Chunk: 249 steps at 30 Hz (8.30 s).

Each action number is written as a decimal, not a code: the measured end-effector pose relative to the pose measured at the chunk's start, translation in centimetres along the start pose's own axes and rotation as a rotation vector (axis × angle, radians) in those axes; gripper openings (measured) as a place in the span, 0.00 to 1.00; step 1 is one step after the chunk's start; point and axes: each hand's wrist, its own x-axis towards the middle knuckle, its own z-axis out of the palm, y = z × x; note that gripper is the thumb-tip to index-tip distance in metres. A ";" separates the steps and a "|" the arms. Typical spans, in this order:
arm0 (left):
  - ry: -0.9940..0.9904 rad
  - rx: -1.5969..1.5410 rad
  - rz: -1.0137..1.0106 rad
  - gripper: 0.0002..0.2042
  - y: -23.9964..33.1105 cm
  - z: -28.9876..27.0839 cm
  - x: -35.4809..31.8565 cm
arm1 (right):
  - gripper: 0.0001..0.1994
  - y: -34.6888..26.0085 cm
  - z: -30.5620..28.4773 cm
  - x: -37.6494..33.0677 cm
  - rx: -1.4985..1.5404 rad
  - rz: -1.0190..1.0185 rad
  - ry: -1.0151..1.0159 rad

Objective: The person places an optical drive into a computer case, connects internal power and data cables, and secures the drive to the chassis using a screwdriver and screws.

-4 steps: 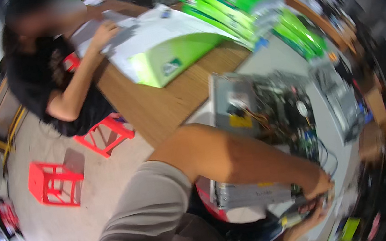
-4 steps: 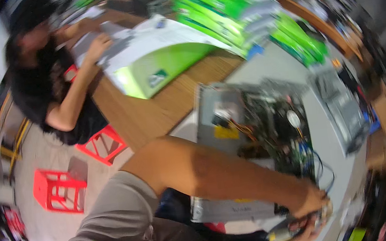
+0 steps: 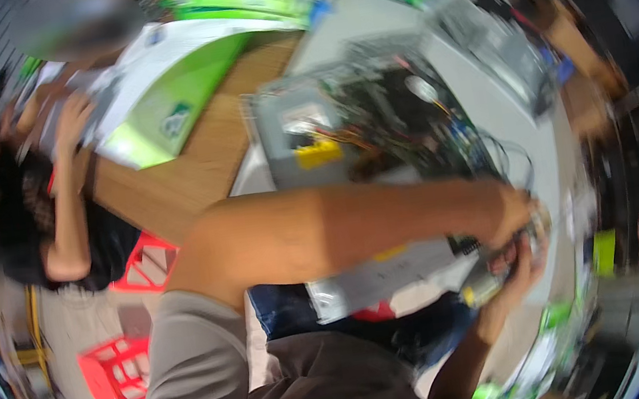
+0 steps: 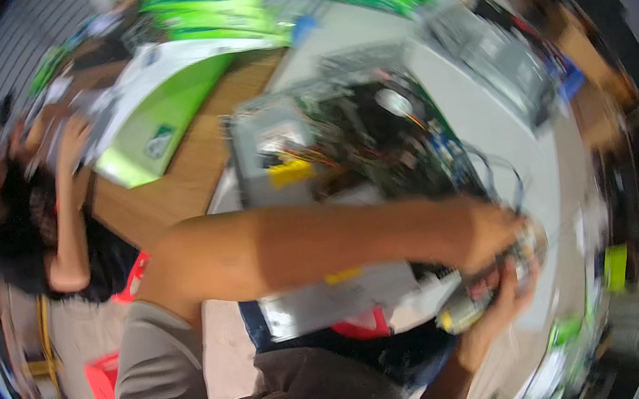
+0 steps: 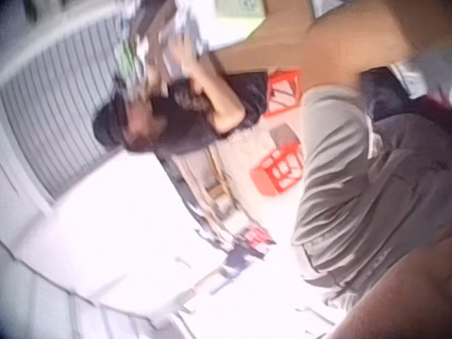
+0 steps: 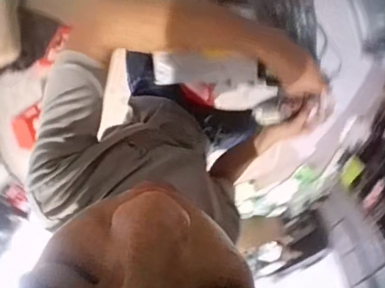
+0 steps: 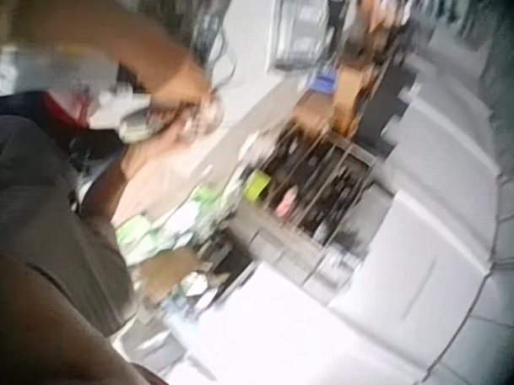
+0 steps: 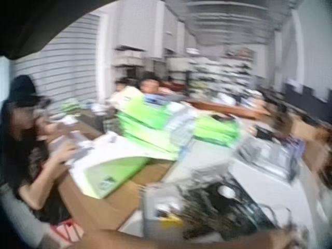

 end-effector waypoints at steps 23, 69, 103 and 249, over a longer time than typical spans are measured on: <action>-0.169 0.539 -0.322 0.27 10.2 -12.8 -9.3 | 0.10 1.2 -9.3 -8.6 -0.162 -0.398 -0.328; 0.105 0.358 -0.549 0.31 11.0 -7.9 -15.8 | 0.29 1.7 -9.8 -12.2 -0.223 0.486 -0.959; 0.516 0.213 -0.736 0.14 8.5 -8.4 -19.4 | 0.22 3.3 -3.5 -19.0 -0.138 0.065 -0.659; 0.683 0.169 -0.712 0.78 8.1 -0.1 -29.7 | 0.65 -2.5 10.2 7.5 -0.536 -0.432 -1.724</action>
